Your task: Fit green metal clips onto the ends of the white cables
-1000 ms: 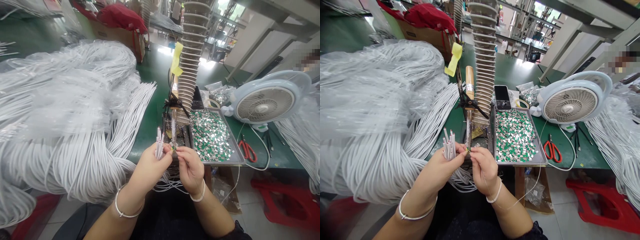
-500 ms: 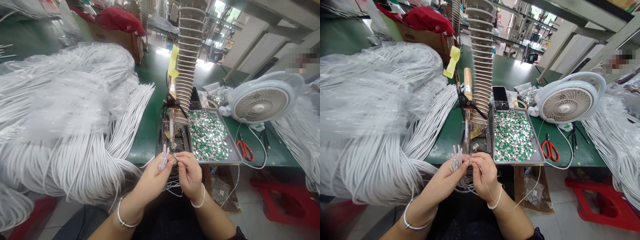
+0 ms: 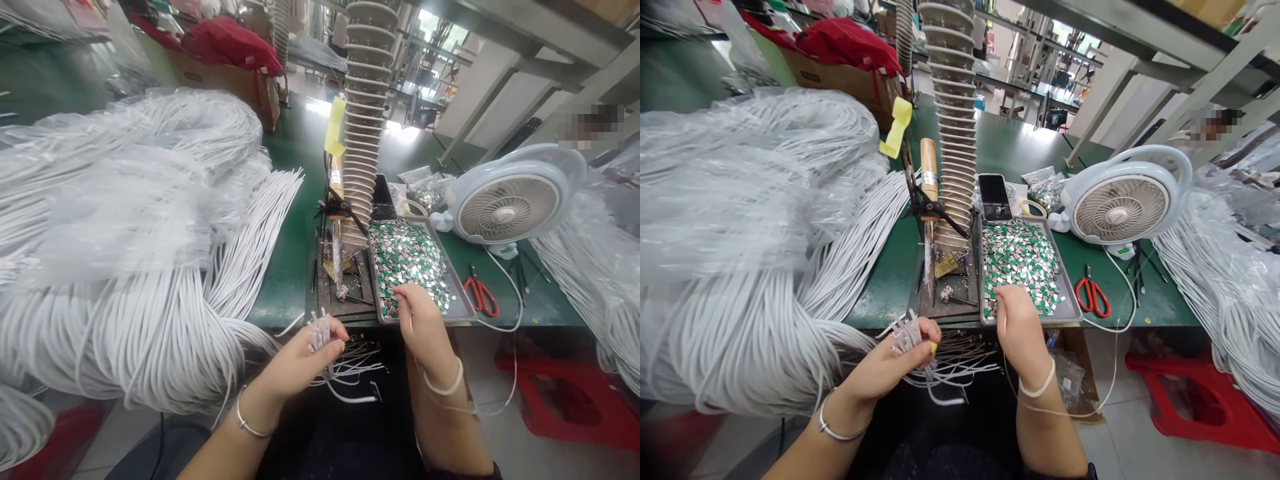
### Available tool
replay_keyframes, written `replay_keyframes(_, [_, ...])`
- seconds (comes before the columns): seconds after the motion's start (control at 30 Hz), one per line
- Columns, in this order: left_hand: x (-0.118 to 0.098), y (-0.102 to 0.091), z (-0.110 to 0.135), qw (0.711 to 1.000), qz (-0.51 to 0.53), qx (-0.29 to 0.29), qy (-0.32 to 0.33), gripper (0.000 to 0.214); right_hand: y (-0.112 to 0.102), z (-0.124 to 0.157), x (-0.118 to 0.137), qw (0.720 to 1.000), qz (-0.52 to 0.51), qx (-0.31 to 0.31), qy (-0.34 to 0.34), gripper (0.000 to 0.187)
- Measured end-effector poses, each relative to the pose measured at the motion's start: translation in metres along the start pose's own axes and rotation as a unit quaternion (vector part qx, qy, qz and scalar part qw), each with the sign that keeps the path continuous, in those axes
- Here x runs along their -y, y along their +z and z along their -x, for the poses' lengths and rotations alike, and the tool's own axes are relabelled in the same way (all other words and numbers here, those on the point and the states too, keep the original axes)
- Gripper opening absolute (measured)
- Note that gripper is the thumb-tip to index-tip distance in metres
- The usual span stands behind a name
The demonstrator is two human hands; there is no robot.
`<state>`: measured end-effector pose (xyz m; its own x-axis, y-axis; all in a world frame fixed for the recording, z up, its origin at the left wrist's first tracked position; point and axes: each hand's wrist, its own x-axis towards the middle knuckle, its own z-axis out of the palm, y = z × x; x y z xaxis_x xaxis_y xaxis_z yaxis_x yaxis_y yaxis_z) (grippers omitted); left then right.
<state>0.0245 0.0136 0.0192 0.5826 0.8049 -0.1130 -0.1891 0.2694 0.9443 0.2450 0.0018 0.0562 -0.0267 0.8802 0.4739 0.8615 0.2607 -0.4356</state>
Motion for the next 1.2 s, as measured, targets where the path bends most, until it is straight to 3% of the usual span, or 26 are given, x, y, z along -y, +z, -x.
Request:
replay_keyframes(0.13, [0.005, -0.003, -0.003, 0.994, 0.109, 0.001, 0.032, 0.020, 0.002, -0.018, -0.022, 0.995, 0.069, 0.067, -0.001, 0.015])
replay_keyframes(0.27, [0.007, -0.002, -0.005, 0.975, 0.221, 0.027, 0.028, 0.020, 0.006, -0.027, -0.026, 0.986, 0.115, 0.123, 0.011, 0.013])
replay_keyframes(0.43, [0.009, 0.001, -0.006, 0.967, 0.250, 0.029, 0.046, 0.017, 0.008, -0.025, -0.026, 0.987, 0.121, 0.109, 0.008, 0.018])
replay_keyframes(0.67, [0.008, 0.005, -0.009, 0.970, 0.242, -0.009, 0.032, 0.022, 0.002, -0.015, -0.007, 1.000, -0.012, 0.009, 0.006, 0.021])
replay_keyframes(0.83, [0.003, 0.011, -0.006, 0.977, 0.207, -0.054, 0.019, 0.027, 0.002, -0.005, 0.019, 0.989, -0.143, 0.020, 0.021, 0.015])
replay_keyframes(1.0, [-0.002, 0.019, -0.004, 0.977, 0.184, -0.110, 0.006, 0.029, 0.012, 0.003, 0.033, 0.950, -0.295, 0.061, 0.087, 0.009])
replay_keyframes(1.2, [-0.007, 0.027, -0.005, 0.962, 0.188, -0.199, 0.011, 0.029, 0.019, 0.005, 0.040, 0.934, -0.342, 0.030, 0.097, 0.009])
